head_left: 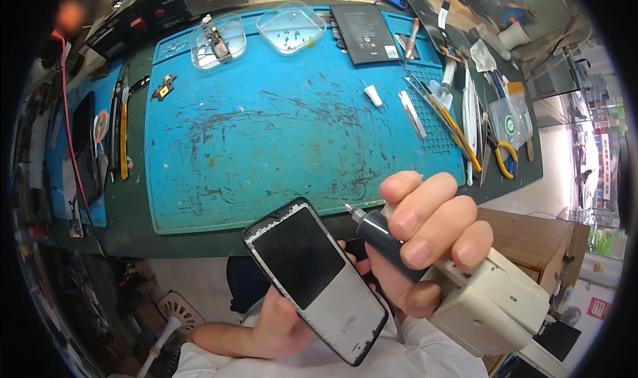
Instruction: The person uses a hot air gun to apply heat along the edges of a smartphone frame while holding it with the other hand. The person rotates the phone to heat different sides of the frame.
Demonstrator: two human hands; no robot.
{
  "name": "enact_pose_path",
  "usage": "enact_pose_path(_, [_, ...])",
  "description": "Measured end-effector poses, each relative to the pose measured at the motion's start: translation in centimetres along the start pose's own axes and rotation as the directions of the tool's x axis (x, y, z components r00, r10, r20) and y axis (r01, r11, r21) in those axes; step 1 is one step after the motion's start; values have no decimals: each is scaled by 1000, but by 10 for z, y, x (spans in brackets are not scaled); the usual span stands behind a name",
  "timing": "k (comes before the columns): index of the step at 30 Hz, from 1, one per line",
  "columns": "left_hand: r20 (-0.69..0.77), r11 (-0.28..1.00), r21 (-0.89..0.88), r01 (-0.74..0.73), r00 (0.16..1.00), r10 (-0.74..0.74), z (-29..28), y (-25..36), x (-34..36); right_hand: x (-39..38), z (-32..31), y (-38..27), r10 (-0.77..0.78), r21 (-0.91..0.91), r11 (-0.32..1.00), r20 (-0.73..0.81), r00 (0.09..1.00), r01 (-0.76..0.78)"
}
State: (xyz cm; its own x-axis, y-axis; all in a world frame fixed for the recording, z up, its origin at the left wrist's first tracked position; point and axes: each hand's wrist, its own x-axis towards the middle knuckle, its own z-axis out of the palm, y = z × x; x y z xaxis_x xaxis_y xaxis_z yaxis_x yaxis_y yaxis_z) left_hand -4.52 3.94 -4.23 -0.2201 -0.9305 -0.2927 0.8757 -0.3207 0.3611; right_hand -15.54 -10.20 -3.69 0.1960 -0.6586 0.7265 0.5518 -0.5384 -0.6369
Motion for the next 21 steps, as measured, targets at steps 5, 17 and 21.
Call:
enact_pose_path(5, [85,991,-119,68,995,-58,-7,-6,-8,0,-2,3,-42,6,999,-5,999,42])
enact_pose_path(17, [-46,989,65,136,990,-133,5,30,-23,4,8,4,-110,61,992,-48,993,113])
enact_pose_path(21, [109,996,-62,70,992,-63,-18,14,-18,3,18,8,-68,69,995,-67,995,73])
